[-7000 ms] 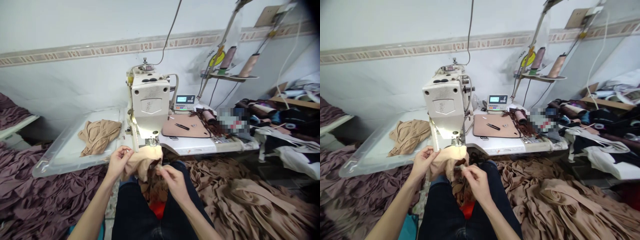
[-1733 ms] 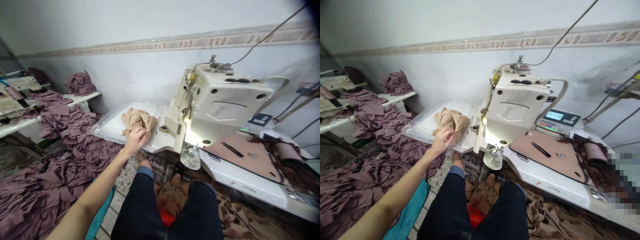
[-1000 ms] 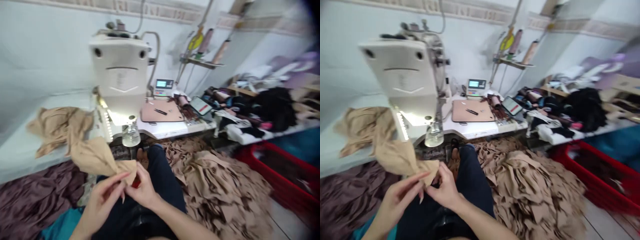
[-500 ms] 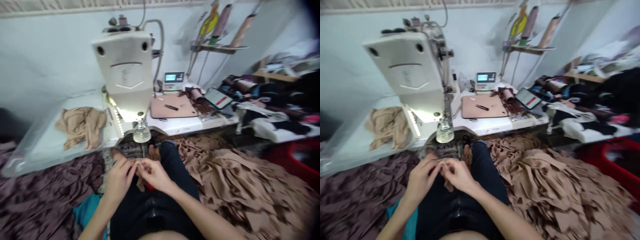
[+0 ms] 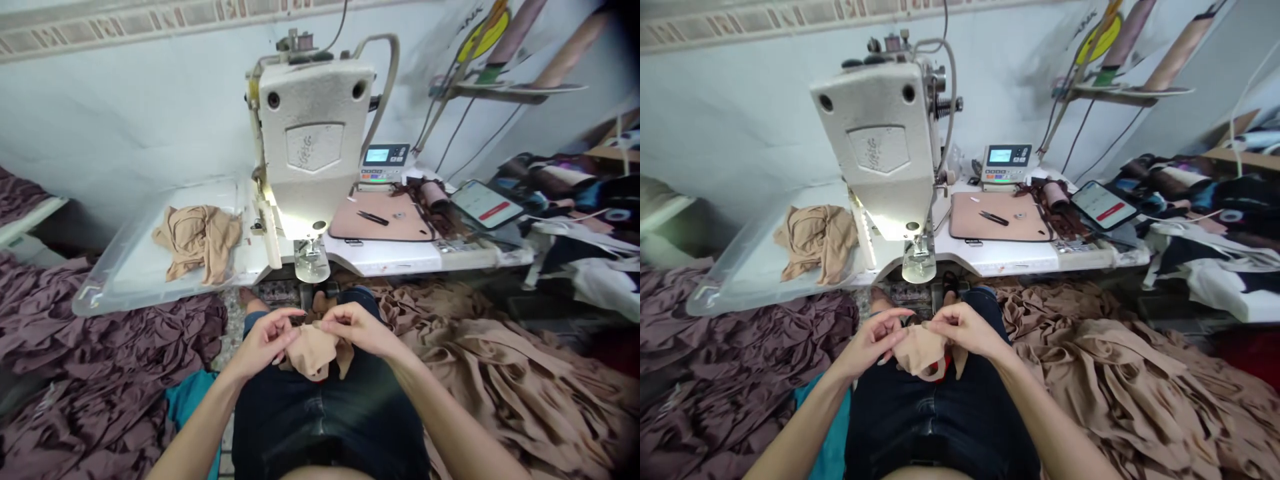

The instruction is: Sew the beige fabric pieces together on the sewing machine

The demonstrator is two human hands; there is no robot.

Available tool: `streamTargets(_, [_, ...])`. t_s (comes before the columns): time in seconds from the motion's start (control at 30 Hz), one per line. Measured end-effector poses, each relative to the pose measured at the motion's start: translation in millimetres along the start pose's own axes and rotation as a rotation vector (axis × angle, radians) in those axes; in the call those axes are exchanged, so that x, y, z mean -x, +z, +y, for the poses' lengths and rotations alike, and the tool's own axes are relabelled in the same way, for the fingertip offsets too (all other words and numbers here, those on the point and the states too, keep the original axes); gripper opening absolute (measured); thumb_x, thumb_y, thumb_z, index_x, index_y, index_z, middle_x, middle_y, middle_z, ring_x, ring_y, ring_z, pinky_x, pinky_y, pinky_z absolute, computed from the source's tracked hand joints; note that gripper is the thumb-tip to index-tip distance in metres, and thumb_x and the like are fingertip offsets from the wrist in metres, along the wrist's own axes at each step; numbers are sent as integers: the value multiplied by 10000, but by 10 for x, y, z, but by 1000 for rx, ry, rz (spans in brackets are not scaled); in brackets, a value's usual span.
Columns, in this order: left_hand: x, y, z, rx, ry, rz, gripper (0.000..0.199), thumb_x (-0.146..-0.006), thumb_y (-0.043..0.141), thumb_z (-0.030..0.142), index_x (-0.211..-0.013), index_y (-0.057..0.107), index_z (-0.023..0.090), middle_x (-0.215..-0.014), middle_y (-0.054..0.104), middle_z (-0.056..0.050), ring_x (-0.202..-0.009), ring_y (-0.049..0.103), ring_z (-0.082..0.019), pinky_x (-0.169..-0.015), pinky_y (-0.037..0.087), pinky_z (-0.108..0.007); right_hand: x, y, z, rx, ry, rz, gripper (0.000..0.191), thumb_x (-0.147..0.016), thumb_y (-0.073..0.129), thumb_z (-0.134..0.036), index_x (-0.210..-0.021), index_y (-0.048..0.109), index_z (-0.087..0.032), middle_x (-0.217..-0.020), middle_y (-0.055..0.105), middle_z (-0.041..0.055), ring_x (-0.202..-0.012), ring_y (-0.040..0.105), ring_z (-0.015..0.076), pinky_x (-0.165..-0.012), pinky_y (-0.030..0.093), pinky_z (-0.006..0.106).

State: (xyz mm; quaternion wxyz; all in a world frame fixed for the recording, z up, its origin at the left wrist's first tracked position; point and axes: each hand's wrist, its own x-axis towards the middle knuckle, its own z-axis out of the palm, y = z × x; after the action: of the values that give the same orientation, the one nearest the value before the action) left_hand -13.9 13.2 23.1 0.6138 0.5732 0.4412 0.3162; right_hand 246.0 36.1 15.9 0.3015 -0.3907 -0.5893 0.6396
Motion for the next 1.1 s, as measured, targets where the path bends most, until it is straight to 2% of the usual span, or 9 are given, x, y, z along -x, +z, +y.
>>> streamTargets(0.1, [-34,-58,65,-205,153,68,398,-1008,692,481,-1204,834,165,-754,635,-20,-598,542,-124,-552,403,-220,54,91,-73,99,-77,126,488,-966,718,-606,-764,742,-162,-646,669,16,-575,588,158,-559,445,265])
streamTargets(0.2, [-69,-111,121,-456,349,122,317,-1051,635,382,-1125,873,187,-759,704,-63,-708,622,-175,-634,441,-250,139,180,-240,323,-232,253,426,-1039,667,-499,-754,734,-189,-704,696,30,-652,624,183,-622,461,287])
streamTargets(0.27, [-90,-127,159,-512,417,133,300,-1068,610,334,-1142,868,201,-798,744,-75,-743,659,-187,-665,470,-259,181,214,-367,450,-334,320,386,-1070,639,-425,-770,733,-201,-715,681,29,-669,618,185,-647,452,298])
streamTargets(0.37, [-112,-129,225,-467,433,163,258,-1057,640,318,-1137,863,216,-952,812,-98,-848,723,-211,-749,538,-276,192,219,-510,523,-413,360,335,-1092,608,-368,-826,737,-209,-739,663,31,-686,613,188,-666,445,309])
streamTargets(0.43, [-119,-128,259,-440,443,180,249,-1046,664,342,-1133,865,223,-945,818,-95,-823,726,-211,-736,552,-278,177,206,-559,518,-413,359,330,-1088,613,-372,-827,735,-212,-759,665,37,-706,621,195,-663,447,311])
streamTargets(0.53, [-121,-133,262,-492,502,194,286,-1066,632,365,-1127,869,215,-777,761,-68,-684,668,-181,-623,504,-252,164,199,-582,493,-402,350,347,-1080,627,-396,-803,731,-212,-768,659,37,-718,624,196,-656,452,309])
streamTargets(0.77, [-143,-107,192,-825,808,274,329,-1125,501,276,-1154,814,181,-739,666,-51,-651,617,-163,-620,481,-250,184,253,-606,498,-458,467,379,-1072,622,-379,-742,693,-206,-704,598,19,-647,556,175,-624,413,319])
streamTargets(0.93, [-223,-108,279,-896,814,292,337,-1133,452,267,-1175,775,181,-779,669,-58,-704,655,-178,-657,508,-257,110,209,-634,509,-456,523,381,-1064,630,-395,-740,694,-204,-703,589,15,-646,533,173,-626,396,321])
streamTargets(1.1, [-344,-118,514,-723,665,218,300,-1104,497,288,-1030,767,182,-852,736,-77,-743,673,-191,-705,509,-270,-35,132,-635,437,-458,587,405,-1025,657,-427,-691,659,-198,-651,491,-14,-606,446,152,-594,349,308])
